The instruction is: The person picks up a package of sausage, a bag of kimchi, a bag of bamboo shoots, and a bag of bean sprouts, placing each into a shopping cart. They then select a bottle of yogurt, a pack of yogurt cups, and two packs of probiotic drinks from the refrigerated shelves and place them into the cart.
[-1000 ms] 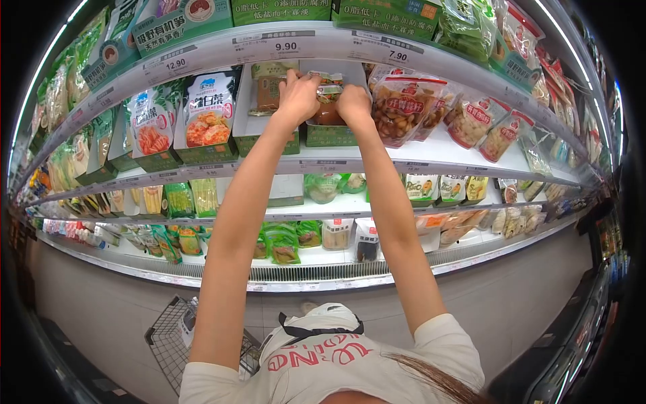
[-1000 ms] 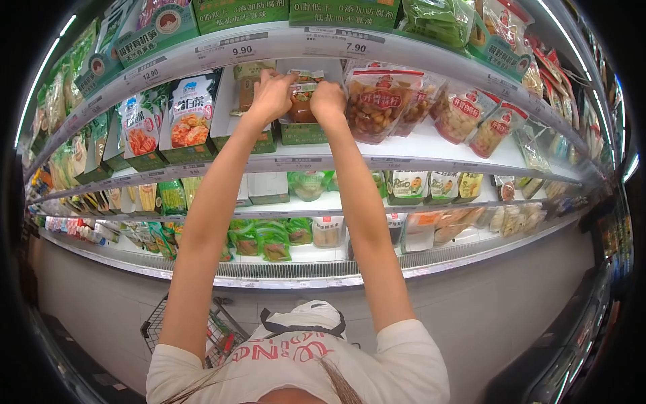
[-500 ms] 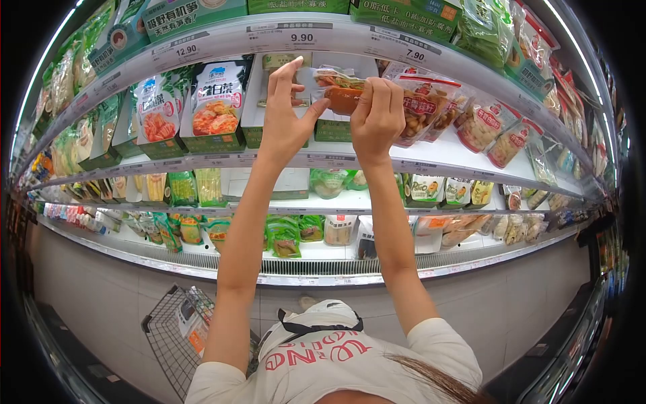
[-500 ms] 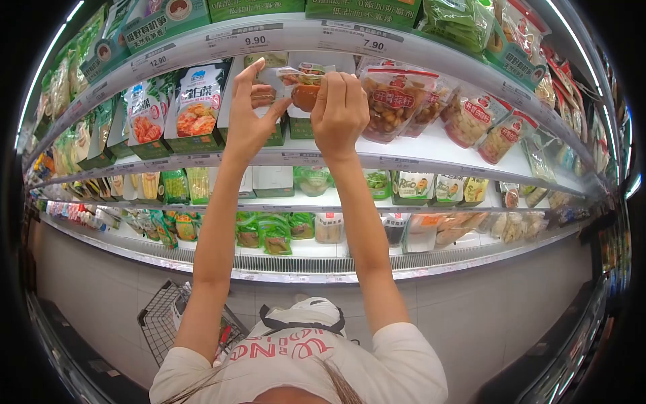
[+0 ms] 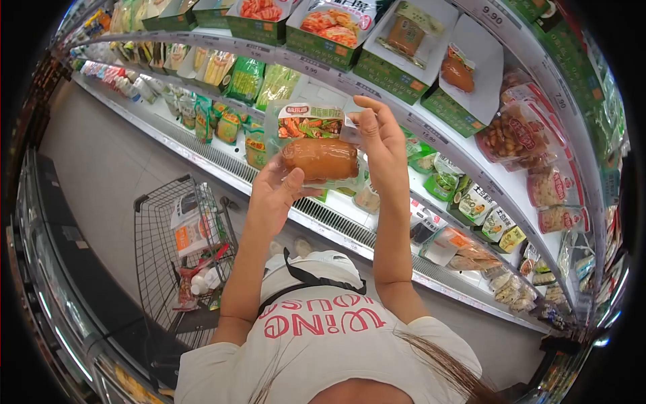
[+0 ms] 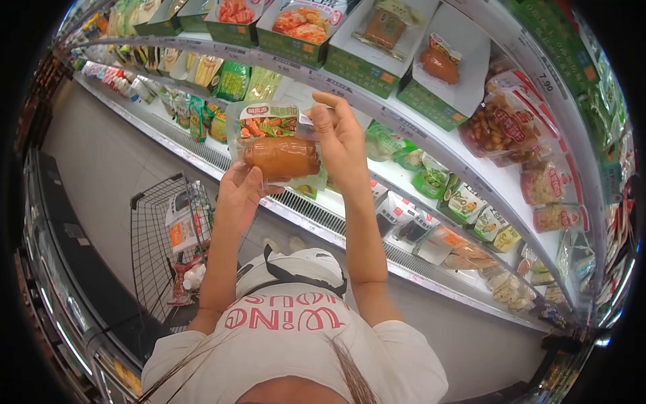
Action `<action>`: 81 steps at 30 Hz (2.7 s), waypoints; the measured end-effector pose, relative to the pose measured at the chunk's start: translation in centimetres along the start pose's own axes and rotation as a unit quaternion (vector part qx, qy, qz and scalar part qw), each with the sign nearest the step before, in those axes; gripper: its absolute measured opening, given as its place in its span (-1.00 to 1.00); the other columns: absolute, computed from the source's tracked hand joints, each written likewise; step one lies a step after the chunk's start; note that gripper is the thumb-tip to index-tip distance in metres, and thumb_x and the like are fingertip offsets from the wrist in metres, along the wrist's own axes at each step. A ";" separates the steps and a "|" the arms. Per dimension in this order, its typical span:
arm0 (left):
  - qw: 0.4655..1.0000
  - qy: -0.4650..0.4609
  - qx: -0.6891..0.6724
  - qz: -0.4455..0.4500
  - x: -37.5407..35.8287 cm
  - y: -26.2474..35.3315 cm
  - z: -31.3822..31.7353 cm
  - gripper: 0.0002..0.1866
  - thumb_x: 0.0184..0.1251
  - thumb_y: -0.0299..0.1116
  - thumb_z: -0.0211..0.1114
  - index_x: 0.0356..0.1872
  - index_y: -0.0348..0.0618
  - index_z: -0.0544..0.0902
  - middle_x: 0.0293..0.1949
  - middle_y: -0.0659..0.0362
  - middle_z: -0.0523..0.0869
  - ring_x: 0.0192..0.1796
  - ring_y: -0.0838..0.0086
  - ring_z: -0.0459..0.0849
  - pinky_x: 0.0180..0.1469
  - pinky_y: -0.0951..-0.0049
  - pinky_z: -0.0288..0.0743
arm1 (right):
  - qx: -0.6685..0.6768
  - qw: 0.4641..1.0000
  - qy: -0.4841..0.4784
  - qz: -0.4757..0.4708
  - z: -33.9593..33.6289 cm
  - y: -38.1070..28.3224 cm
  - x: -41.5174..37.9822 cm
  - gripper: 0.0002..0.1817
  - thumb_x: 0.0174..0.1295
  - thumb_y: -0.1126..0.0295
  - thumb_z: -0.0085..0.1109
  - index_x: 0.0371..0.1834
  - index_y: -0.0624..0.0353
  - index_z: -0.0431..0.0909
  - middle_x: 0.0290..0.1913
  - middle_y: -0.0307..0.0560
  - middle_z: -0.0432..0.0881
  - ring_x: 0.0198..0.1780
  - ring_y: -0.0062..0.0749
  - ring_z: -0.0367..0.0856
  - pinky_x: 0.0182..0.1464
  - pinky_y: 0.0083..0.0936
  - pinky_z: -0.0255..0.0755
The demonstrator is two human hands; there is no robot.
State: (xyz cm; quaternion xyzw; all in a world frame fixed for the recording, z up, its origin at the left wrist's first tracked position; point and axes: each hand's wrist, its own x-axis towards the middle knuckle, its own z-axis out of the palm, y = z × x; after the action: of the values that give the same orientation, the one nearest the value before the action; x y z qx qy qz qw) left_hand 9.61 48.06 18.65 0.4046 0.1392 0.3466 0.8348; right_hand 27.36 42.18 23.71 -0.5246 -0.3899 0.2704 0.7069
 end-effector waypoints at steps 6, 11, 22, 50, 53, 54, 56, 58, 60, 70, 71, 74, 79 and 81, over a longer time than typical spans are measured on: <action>0.994 0.086 -0.058 0.030 -3.9 0.7 -3.3 -0.49 0.49 -0.19 0.06 0.29 -0.32 0.28 0.09 -0.01 0.58 0.01 0.18 0.68 -0.02 0.27 0.64 | 0.011 0.979 -0.169 0.112 3.8 5.0 -1.7 -0.49 0.36 0.12 0.12 0.21 0.26 0.36 -0.08 -0.09 0.59 -0.12 -0.56 0.55 -0.09 -0.60 0.43; 0.984 0.168 -0.025 0.049 -7.4 0.9 -5.6 -0.50 0.53 -0.14 -0.05 0.28 -0.34 0.31 0.10 -0.01 0.58 0.05 0.19 0.67 0.03 0.26 0.62 | 0.101 0.951 -0.207 0.206 7.6 7.1 -2.7 -0.57 0.37 0.14 0.11 0.13 0.23 0.40 -0.15 -0.16 0.60 -0.15 -0.57 0.58 -0.12 -0.62 0.47; 0.845 0.486 -0.124 0.187 -15.6 -3.1 -14.5 -0.50 0.24 -0.36 0.39 0.11 -0.34 0.38 0.03 0.09 0.54 -0.02 0.49 0.58 -0.01 0.46 0.50 | 0.141 0.853 -0.327 0.382 19.0 17.9 -9.2 -0.74 0.43 0.23 0.00 -0.03 0.21 0.39 -0.11 -0.16 0.50 -0.12 -0.58 0.51 -0.05 -0.58 0.45; 0.548 0.814 0.101 -0.162 -34.6 -13.1 -63.3 0.08 -0.08 -0.33 0.51 0.38 -0.38 -0.07 0.31 -0.32 0.25 0.33 -0.07 0.33 0.37 0.22 0.19 | -0.239 0.647 -0.722 0.044 34.7 36.5 -25.9 -0.89 0.21 0.51 0.07 -0.21 0.24 0.49 -0.30 0.12 0.54 -0.24 0.09 0.56 -0.23 -0.17 0.44; 0.578 0.784 0.109 -0.197 -34.8 -14.8 -64.1 0.07 -0.09 -0.30 0.50 0.41 -0.38 -0.01 0.35 -0.25 0.26 0.36 0.00 0.31 0.37 0.21 0.19 | -0.257 0.627 -0.734 0.030 35.0 36.5 -25.8 -0.88 0.20 0.52 0.07 -0.21 0.21 0.47 -0.31 0.11 0.51 -0.23 0.09 0.56 -0.23 -0.14 0.44; 0.586 0.779 0.124 -0.187 -35.0 -15.6 -64.2 0.00 -0.07 -0.30 0.49 0.37 -0.39 0.08 0.32 -0.26 0.30 0.34 -0.01 0.33 0.36 0.20 0.20 | -0.263 0.623 -0.736 0.024 34.8 36.5 -25.9 -0.88 0.19 0.52 0.07 -0.21 0.21 0.46 -0.32 0.10 0.51 -0.23 0.09 0.56 -0.23 -0.14 0.44; 0.598 0.769 0.156 -0.164 -35.5 -16.2 -64.2 -0.15 -0.05 -0.31 0.47 0.29 -0.41 0.25 0.27 -0.26 0.37 0.30 -0.02 0.38 0.33 0.19 0.24 | -0.274 0.618 -0.737 0.000 34.6 37.0 -26.1 -0.87 0.20 0.49 0.05 -0.19 0.19 0.46 -0.32 0.08 0.51 -0.26 0.07 0.57 -0.26 -0.12 0.47; 0.553 0.781 0.249 -0.149 -35.2 -14.3 -61.2 -0.32 0.00 -0.31 0.43 0.15 -0.40 0.39 0.19 -0.25 0.44 0.24 -0.03 0.43 0.28 0.18 0.28 | -0.294 0.604 -0.741 -0.013 34.3 37.6 -26.3 -0.86 0.20 0.48 0.03 -0.18 0.18 0.46 -0.32 0.07 0.52 -0.28 0.07 0.58 -0.27 -0.11 0.48; 0.549 0.777 0.278 -0.133 -34.8 -13.0 -56.9 -0.48 0.07 -0.29 0.39 0.03 -0.36 0.49 0.06 -0.23 0.54 0.14 0.00 0.51 0.19 0.17 0.34 | -0.319 0.600 -0.733 -0.031 34.3 37.6 -26.5 -0.87 0.20 0.46 0.02 -0.20 0.17 0.47 -0.32 0.06 0.52 -0.30 0.07 0.58 -0.29 -0.10 0.48; 0.661 0.557 0.362 -0.350 -33.4 -7.3 -29.6 -0.47 0.18 -0.02 0.28 -0.04 -0.31 0.58 -0.14 -0.22 0.67 -0.04 -0.03 0.65 0.01 0.14 0.48 | -0.213 0.649 -0.718 -0.130 31.3 33.4 -25.9 -0.89 0.15 0.45 0.14 -0.27 0.20 0.53 -0.31 0.05 0.53 -0.19 0.01 0.52 -0.12 -0.13 0.37; 0.661 0.516 0.362 -0.406 -33.6 -7.4 -27.5 -0.47 0.18 -0.01 0.28 -0.05 -0.32 0.58 -0.13 -0.22 0.67 -0.03 -0.03 0.65 0.03 0.14 0.48 | -0.215 0.641 -0.726 -0.124 30.5 32.3 -25.7 -0.88 0.15 0.44 0.14 -0.27 0.19 0.53 -0.30 0.03 0.54 -0.16 -0.01 0.52 -0.09 -0.11 0.37; 0.661 0.476 0.389 -0.432 -34.9 -10.8 -22.8 -0.48 0.17 -0.02 0.28 -0.06 -0.32 0.58 -0.13 -0.23 0.66 -0.02 -0.02 0.64 0.02 0.13 0.48 | -0.166 0.613 -0.743 -0.211 27.6 30.4 -26.0 -0.83 0.14 0.33 0.21 -0.25 0.12 0.55 -0.23 -0.07 0.54 0.00 -0.09 0.50 0.06 -0.05 0.32; 0.597 0.487 0.445 -0.456 -35.1 -10.5 -16.7 -0.39 0.18 0.00 0.28 0.19 -0.13 0.45 0.05 -0.05 0.58 0.12 -0.06 0.54 0.12 -0.08 0.39 | -0.193 0.574 -0.744 -0.283 25.0 32.4 -27.5 -0.83 0.13 0.14 0.17 -0.36 -0.05 0.55 -0.24 -0.19 0.47 0.03 -0.26 0.46 0.37 0.09 0.06; 0.566 0.496 0.468 -0.463 -34.6 -9.3 -15.0 -0.41 0.20 -0.01 0.28 0.19 -0.11 0.46 0.06 -0.03 0.58 0.19 -0.03 0.48 0.18 -0.18 0.27 | -0.185 0.576 -0.727 -0.325 25.1 32.5 -27.0 -0.85 0.11 0.16 0.17 -0.36 -0.06 0.55 -0.29 -0.19 0.45 -0.02 -0.28 0.46 0.38 0.10 0.06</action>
State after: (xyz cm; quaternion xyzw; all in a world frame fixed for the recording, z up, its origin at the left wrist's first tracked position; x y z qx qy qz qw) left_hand -18.74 28.80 0.28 0.3834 0.8425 -0.0549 0.3744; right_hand -7.55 44.04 -10.84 -0.1097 -0.9590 0.2351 0.1143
